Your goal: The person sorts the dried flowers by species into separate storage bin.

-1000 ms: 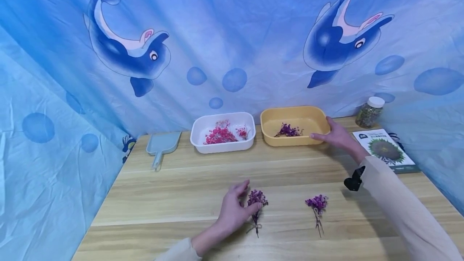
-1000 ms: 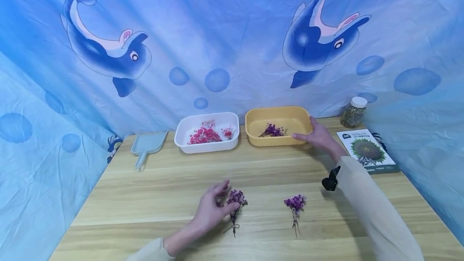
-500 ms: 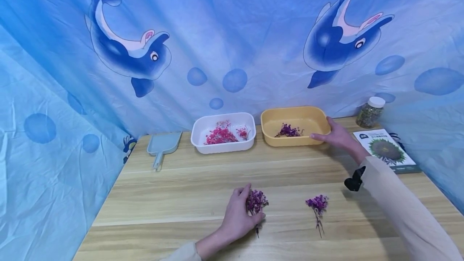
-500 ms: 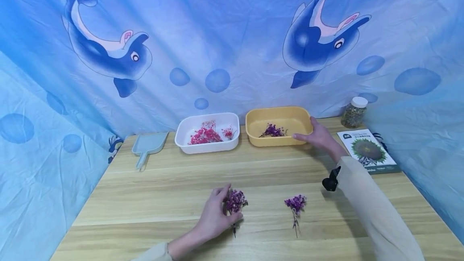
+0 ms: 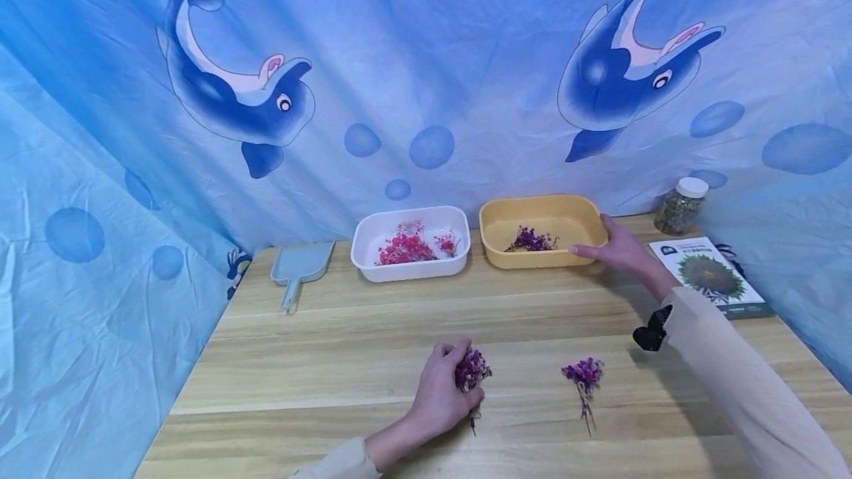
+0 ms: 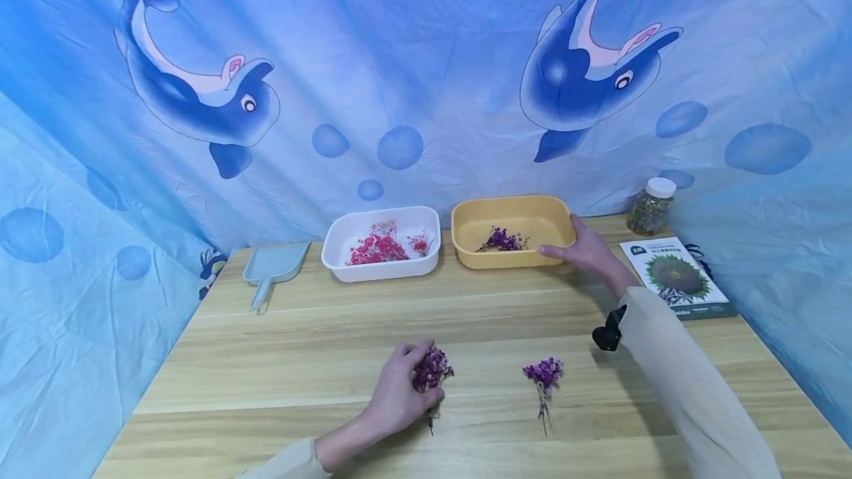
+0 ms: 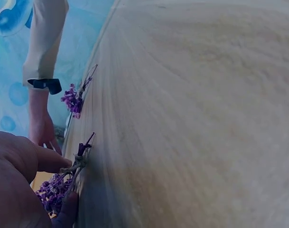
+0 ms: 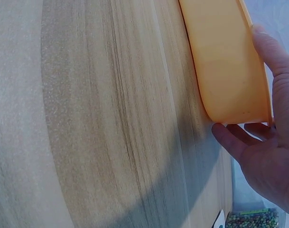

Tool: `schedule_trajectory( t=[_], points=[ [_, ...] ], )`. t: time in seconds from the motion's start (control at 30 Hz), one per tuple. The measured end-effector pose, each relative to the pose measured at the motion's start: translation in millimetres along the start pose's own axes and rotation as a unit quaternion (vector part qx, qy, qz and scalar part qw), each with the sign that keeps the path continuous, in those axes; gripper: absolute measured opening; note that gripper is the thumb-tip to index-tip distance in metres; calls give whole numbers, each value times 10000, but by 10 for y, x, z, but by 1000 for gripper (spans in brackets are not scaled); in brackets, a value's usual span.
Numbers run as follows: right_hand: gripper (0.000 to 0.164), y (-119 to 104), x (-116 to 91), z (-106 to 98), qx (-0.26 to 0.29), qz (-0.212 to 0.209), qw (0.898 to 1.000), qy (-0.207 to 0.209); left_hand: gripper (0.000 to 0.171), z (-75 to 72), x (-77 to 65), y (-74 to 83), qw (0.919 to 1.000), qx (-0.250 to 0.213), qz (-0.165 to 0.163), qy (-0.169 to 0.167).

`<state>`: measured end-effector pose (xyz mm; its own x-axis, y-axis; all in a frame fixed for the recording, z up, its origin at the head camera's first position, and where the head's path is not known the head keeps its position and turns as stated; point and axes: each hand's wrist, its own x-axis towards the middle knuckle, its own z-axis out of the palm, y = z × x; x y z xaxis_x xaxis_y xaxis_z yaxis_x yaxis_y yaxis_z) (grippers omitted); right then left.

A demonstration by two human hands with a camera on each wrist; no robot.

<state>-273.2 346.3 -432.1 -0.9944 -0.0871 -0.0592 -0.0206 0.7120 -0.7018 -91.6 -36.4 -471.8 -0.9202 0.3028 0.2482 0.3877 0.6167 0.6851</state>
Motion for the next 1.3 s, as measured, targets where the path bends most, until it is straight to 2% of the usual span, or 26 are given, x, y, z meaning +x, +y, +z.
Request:
schedule_trajectory(
  t=[0.4,0.73,0.9,1.1,1.3],
  points=[
    [121,23,-3,-11,7,-123,9999,49,74,-89,80,-40,9979,-520,8,-392],
    [122,6,-9,-10,-41,-61,10000,55,74,-141,301,-61,9945,-905,166,-503],
    [124,16,1,-8,-26,-39,10000,61,73,-208,484,-30,9943,-874,315,-524],
    [125,17,12,6,12,-33,10000,67,75,-305,787,34,9929,-984,535,-402],
    [125,15,10,12,38,-33,10000,81,76,-380,1136,152,9956,-616,626,-328]
  ],
)
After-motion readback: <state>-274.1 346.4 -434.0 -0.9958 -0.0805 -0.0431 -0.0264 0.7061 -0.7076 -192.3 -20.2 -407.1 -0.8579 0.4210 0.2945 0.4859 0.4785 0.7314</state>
